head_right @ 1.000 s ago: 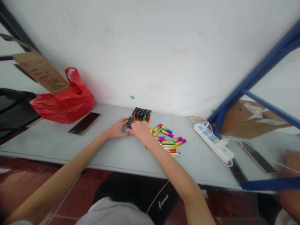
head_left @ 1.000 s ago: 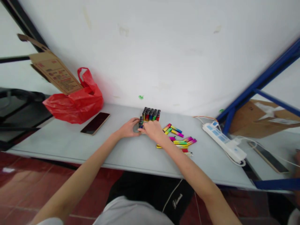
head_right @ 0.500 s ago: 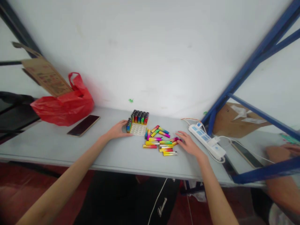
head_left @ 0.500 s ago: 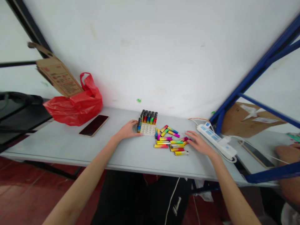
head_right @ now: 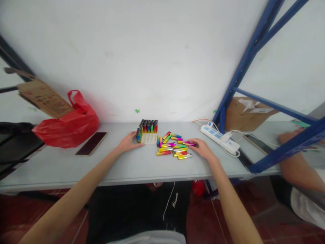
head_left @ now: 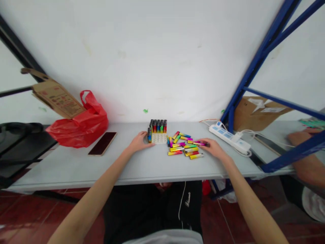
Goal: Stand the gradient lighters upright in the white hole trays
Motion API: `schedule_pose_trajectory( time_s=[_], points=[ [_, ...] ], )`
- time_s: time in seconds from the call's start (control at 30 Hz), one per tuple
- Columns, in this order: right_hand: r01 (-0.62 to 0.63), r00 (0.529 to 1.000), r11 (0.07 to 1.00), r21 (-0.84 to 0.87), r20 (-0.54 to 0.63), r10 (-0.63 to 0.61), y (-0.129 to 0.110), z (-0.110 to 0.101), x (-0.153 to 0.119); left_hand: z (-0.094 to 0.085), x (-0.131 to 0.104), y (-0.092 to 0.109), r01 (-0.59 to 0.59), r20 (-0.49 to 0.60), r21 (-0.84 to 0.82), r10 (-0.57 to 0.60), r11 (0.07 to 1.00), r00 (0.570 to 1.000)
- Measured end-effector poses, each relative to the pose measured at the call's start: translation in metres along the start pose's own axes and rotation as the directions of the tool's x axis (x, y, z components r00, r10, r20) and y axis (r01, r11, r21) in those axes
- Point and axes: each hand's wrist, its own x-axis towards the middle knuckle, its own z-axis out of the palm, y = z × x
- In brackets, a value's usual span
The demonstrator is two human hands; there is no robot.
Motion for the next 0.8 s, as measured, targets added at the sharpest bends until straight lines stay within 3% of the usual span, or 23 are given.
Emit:
schedule_pose_trajectory(
  time_s=[0.17, 0.27, 0.37, 0.47, 0.63, 0.8],
  points=[
    [-0.113, 0.968, 0.982, 0.149, -0.207, 0.142, 0.0, 0.004, -0.016, 0.009, -0.003, -0.01, 0.002, 0.028, -0.005, -0.002, 1.0, 1.0],
    [-0.132, 0.919, 0.897, 0.422, -0.287, 0.27, -0.022, 0.005, -0.005, 0.01, -0.004, -0.01, -0.003, 0.02, -0.011, 0.003, 1.0, 1.0],
    [-0.13, 0.911, 0.749, 0.65, -0.221, 0.349, -0.052, 0.013, 0.021, 0.007, -0.003, -0.006, -0.018, 0.009, 0.001, 0.018, 1.0, 1.0],
    [-0.133, 0.933, 0.646, 0.752, -0.125, 0.338, -0.077, 0.027, 0.053, 0.003, 0.0, -0.004, -0.046, 0.024, 0.021, 0.045, 0.999, 0.999],
    [-0.105, 0.941, 0.624, 0.775, -0.125, 0.314, -0.103, 0.061, 0.099, -0.007, 0.013, -0.004, -0.137, 0.117, 0.097, 0.126, 0.986, 0.985],
    [-0.11, 0.943, 0.59, 0.8, -0.103, 0.316, -0.124, 0.091, 0.128, -0.014, 0.027, -0.001, -0.2, 0.169, 0.077, 0.185, 0.977, 0.968]
  ],
)
